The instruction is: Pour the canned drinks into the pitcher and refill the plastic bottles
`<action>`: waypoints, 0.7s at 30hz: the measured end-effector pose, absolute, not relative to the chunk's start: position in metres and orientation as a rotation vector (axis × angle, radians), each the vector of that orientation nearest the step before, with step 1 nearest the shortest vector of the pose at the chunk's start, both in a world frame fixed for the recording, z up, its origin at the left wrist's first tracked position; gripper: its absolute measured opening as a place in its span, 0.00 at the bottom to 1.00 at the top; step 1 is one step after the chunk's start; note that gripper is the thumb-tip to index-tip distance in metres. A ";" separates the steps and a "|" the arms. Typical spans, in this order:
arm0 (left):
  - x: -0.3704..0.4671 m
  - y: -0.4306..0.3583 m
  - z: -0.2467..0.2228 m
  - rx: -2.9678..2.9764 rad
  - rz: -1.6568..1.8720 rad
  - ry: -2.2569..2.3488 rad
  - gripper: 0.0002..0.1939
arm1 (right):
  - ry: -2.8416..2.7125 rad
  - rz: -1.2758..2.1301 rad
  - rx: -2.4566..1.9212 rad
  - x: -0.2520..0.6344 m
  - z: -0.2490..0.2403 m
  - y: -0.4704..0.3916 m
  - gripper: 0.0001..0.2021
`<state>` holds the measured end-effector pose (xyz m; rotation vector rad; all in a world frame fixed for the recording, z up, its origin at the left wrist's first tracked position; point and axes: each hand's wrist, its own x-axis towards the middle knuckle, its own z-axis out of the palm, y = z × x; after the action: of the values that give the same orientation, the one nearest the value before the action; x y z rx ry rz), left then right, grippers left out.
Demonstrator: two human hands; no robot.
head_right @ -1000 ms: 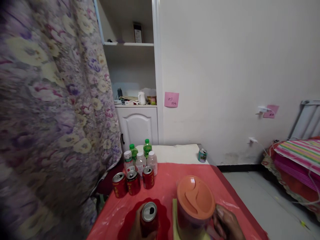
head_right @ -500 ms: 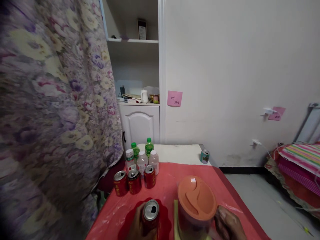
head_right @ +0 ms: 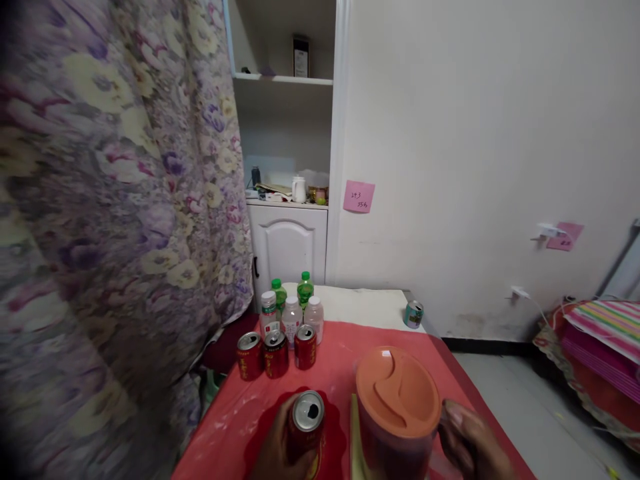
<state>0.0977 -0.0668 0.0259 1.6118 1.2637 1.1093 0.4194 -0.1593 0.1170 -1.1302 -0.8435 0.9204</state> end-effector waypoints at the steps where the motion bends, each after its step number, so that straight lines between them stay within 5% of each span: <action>1: 0.099 -0.069 0.026 1.609 1.106 1.257 0.38 | -0.847 0.964 -1.148 0.419 0.123 -0.160 0.23; 21: 0.103 -0.097 0.065 1.655 1.165 1.211 0.41 | -1.317 1.172 -1.371 0.405 0.173 -0.158 0.33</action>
<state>0.1034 -0.0972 0.0654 1.6549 1.2107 1.1651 0.4055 -0.1584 0.1728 -1.3706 -1.3173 1.1723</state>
